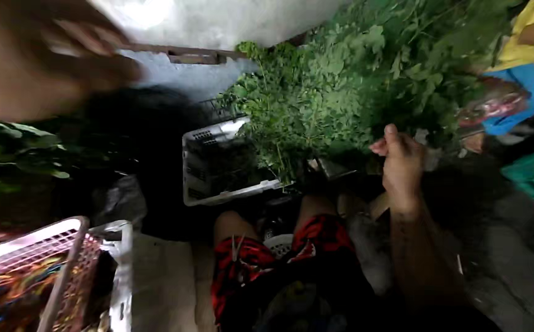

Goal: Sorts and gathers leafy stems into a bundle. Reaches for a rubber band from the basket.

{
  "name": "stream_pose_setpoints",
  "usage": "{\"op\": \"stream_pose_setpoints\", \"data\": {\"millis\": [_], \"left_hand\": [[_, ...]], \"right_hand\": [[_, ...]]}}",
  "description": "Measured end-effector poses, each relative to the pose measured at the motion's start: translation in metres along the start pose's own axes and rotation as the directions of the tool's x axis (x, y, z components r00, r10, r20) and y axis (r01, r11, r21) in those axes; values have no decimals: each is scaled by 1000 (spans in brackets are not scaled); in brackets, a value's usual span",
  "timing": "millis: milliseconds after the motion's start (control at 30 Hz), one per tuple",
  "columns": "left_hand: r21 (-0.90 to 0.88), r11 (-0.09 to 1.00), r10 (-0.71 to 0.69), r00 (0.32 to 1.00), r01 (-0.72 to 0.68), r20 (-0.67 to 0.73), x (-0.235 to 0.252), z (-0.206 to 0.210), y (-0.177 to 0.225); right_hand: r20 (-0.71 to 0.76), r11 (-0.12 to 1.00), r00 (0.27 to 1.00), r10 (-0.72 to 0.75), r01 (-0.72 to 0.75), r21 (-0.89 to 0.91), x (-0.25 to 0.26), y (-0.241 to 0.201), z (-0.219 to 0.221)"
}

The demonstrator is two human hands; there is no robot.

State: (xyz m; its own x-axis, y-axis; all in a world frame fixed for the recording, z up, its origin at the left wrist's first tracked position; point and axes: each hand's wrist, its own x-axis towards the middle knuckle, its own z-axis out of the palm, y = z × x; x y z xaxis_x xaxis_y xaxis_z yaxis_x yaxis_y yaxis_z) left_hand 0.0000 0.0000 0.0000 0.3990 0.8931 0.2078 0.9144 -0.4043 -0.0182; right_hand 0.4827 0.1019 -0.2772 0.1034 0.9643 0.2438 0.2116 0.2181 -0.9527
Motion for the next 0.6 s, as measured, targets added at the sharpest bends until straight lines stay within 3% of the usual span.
{"op": "stream_pose_setpoints", "data": {"millis": [33,67,133,200,300,400,533,600], "left_hand": [[103,993,-66,997,62,42,25,25,20],[79,991,-116,987,108,114,46,48,50],[75,963,-267,891,257,366,87,84,103],[64,945,-310,820,320,481,114,131,116],[-312,850,-252,847,425,468,108,207,122],[-630,587,-287,858,508,425,66,268,141],[-730,304,-386,780,612,493,13,300,143],[-748,217,-447,745,628,495,-2,308,145]], "right_hand": [[46,997,996,71,-72,20,0,0,9],[156,982,973,168,-179,55,0,0,19],[410,934,855,317,-356,19,-1,13,48],[510,892,738,443,-419,-168,-1,34,87],[484,801,644,592,-537,-265,-1,53,136],[424,799,684,593,-564,-209,6,70,159],[323,908,864,386,-417,29,-2,42,151],[362,923,896,256,-338,186,-11,18,138]]}}
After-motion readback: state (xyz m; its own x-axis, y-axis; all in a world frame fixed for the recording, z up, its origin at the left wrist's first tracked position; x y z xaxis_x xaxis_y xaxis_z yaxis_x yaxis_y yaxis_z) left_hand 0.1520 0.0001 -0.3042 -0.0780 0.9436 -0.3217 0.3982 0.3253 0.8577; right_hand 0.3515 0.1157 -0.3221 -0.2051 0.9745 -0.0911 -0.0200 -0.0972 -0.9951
